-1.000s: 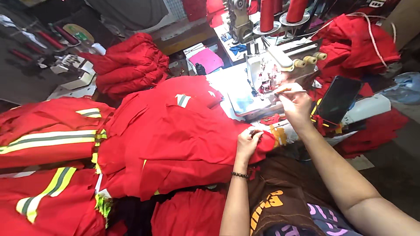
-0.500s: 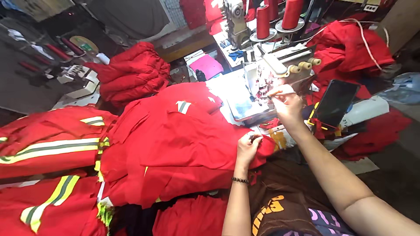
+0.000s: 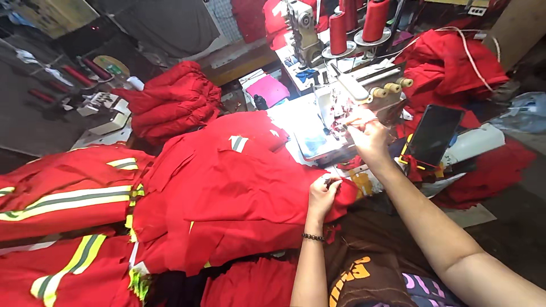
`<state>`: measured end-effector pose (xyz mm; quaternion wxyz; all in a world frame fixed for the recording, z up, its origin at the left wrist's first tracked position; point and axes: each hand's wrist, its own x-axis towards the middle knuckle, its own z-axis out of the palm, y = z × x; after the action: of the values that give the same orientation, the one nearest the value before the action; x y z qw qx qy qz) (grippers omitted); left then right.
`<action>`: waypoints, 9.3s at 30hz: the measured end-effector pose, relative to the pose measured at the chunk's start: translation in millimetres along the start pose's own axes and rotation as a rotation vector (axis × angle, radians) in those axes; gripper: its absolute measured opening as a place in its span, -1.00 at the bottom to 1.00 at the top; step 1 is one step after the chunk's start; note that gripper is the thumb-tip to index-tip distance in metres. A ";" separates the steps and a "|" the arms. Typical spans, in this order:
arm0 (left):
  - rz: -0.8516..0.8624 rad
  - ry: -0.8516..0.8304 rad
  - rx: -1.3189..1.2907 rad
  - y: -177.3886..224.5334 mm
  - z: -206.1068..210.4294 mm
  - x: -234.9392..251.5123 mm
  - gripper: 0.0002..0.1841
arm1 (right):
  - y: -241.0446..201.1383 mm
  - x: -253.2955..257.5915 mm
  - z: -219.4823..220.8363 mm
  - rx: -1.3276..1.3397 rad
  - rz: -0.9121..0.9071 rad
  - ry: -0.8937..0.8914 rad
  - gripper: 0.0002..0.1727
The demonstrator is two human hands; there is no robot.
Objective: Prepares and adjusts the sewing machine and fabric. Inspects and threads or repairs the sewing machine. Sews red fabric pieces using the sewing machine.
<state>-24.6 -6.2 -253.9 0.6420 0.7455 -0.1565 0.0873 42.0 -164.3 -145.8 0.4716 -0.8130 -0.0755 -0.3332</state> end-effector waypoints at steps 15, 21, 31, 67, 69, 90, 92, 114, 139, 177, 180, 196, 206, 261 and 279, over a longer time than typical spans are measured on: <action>0.030 -0.001 0.056 -1.3 -0.5 0.3 -0.91 | -3.2 6.4 -1.0 -0.174 0.059 -0.086 -0.80; 0.034 0.000 0.058 -1.8 -0.5 -1.0 -0.91 | -3.7 2.0 -26.2 -0.056 0.092 -0.078 -0.74; 0.050 0.005 0.073 -2.3 0.0 -2.2 -0.91 | 23.0 -8.2 -8.0 0.384 0.175 0.102 -0.69; 0.076 -0.014 0.119 -5.8 0.0 -3.7 -0.90 | -42.2 12.1 -58.1 0.041 -0.038 -0.363 -0.52; 0.075 -0.019 0.121 -6.2 -0.5 -3.4 -0.90 | -41.2 11.4 -60.9 0.016 -0.052 -0.384 -0.51; 0.164 -0.009 0.263 -12.9 3.2 -4.4 -0.87 | -2.5 -12.9 -64.3 0.167 -0.064 -0.221 -0.78; 0.173 -0.005 0.271 -13.5 3.1 -5.0 -0.87 | -4.7 -17.1 -55.3 0.225 -0.060 -0.190 -0.70; 0.248 0.011 0.250 -14.5 2.6 -6.5 -0.88 | 32.2 -14.9 -9.1 -0.122 -0.511 -0.158 -0.84; 0.216 0.001 0.260 -14.7 2.2 -8.1 -0.88 | 27.9 -42.4 -74.3 -0.160 0.023 -0.528 -0.85; 0.230 -0.017 0.309 -15.3 2.0 -7.5 -0.88 | 13.4 -27.9 -63.1 -0.090 -0.452 -0.026 -0.84; 0.257 -0.114 0.142 -4.1 -0.5 -5.8 -0.67 | 8.0 -27.2 -53.8 0.000 -0.414 -0.046 -0.86; 0.153 0.023 0.452 74.3 -73.8 125.5 -0.80 | 43.2 -9.9 -7.9 -0.075 -0.534 0.001 -0.85; -0.186 -0.234 0.484 48.4 -50.3 197.4 -0.89 | 47.8 -7.1 -17.2 0.005 -0.544 -0.013 -0.86; -0.329 -0.275 0.479 54.4 -38.5 192.1 -0.74 | 54.0 -12.9 -3.8 0.007 -0.543 0.036 -0.83; -0.336 -0.257 0.477 53.8 -37.0 190.3 -0.67 | 31.7 -16.8 -9.9 -0.145 -0.514 -0.026 -0.87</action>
<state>137.6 0.3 -134.9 0.4294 0.8954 -0.0862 -0.0808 38.3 -186.4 -175.5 0.3113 -0.8029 -0.2614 -0.4359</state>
